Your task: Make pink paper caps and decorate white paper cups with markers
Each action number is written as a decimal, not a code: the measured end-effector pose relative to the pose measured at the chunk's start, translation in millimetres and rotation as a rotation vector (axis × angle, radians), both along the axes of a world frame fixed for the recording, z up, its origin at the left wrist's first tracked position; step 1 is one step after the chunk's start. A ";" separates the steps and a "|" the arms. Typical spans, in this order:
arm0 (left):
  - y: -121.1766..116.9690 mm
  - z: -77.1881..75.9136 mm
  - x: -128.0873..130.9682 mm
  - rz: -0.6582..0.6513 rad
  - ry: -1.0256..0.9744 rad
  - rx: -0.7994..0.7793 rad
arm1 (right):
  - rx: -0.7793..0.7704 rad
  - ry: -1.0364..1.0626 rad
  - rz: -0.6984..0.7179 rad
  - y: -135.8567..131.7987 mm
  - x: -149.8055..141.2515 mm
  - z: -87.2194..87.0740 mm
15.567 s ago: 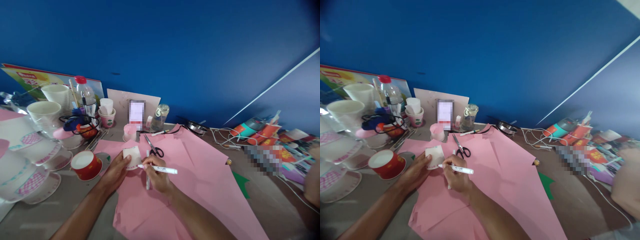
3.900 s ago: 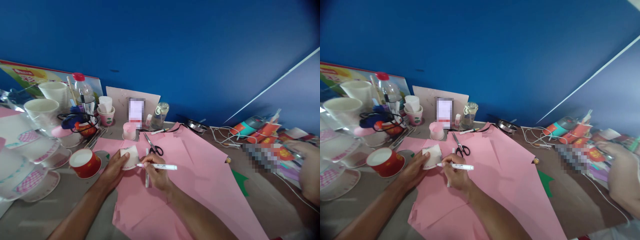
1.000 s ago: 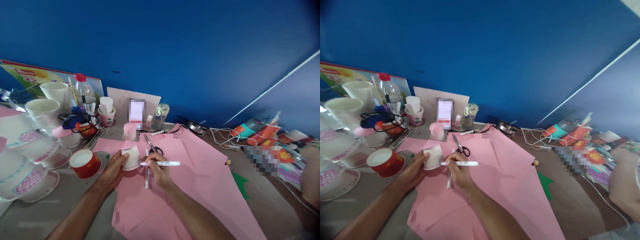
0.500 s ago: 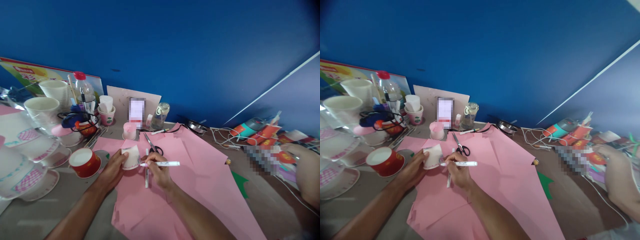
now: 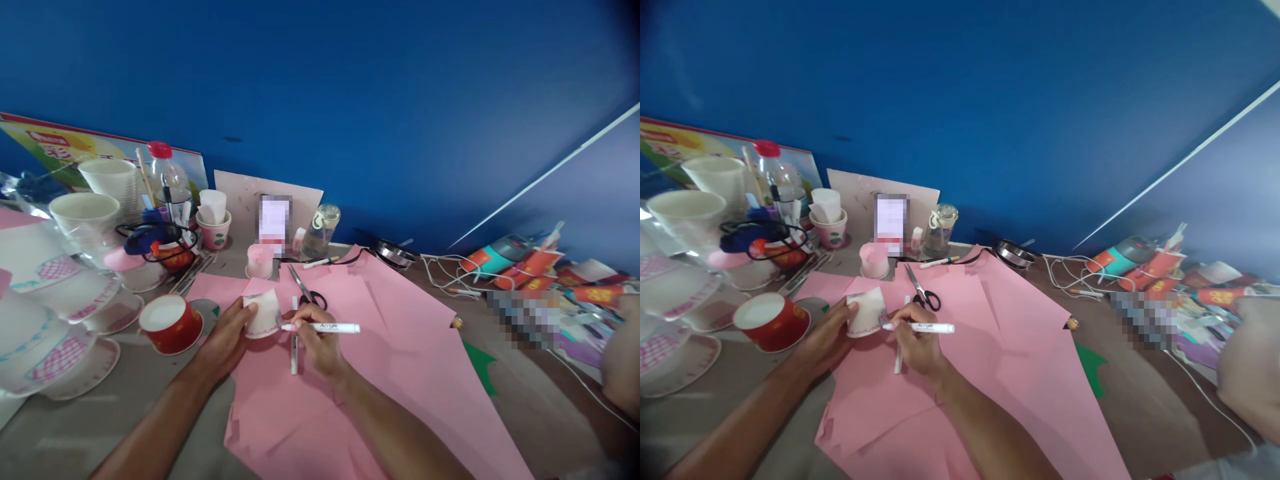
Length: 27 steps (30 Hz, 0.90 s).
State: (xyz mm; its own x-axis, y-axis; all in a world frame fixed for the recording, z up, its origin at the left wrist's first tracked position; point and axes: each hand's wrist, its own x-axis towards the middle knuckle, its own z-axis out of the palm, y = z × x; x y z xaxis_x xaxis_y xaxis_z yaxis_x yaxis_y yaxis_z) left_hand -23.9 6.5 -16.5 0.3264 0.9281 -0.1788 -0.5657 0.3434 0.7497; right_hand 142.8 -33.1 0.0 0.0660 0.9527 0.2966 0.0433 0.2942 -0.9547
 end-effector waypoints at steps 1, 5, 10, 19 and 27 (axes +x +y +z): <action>0.4 -0.3 0.1 0.004 -0.010 -0.005 | -0.005 0.044 -0.011 0.9 0.3 -1.9; 1.7 1.4 0.1 -0.001 -0.066 -0.022 | -0.038 0.263 -0.026 4.6 -0.7 -8.5; 1.5 8.4 1.2 -0.007 -0.108 -0.054 | -0.075 0.316 0.019 4.4 -4.9 -6.3; 0.9 6.0 1.4 0.038 -0.083 -0.106 | -0.088 0.358 -0.144 8.3 -3.1 -7.8; 0.8 4.7 -0.4 0.008 -0.072 -0.056 | -0.051 0.227 -0.128 4.7 -1.6 -6.2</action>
State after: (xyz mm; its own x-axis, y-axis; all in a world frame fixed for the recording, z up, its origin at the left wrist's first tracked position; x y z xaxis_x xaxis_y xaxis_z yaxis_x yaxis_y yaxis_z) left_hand -24.3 7.3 -11.8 0.3328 0.9200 -0.2068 -0.6206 0.3788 0.6866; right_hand 141.2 -28.4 -6.2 0.2459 0.9457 0.2124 -0.1395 0.2514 -0.9578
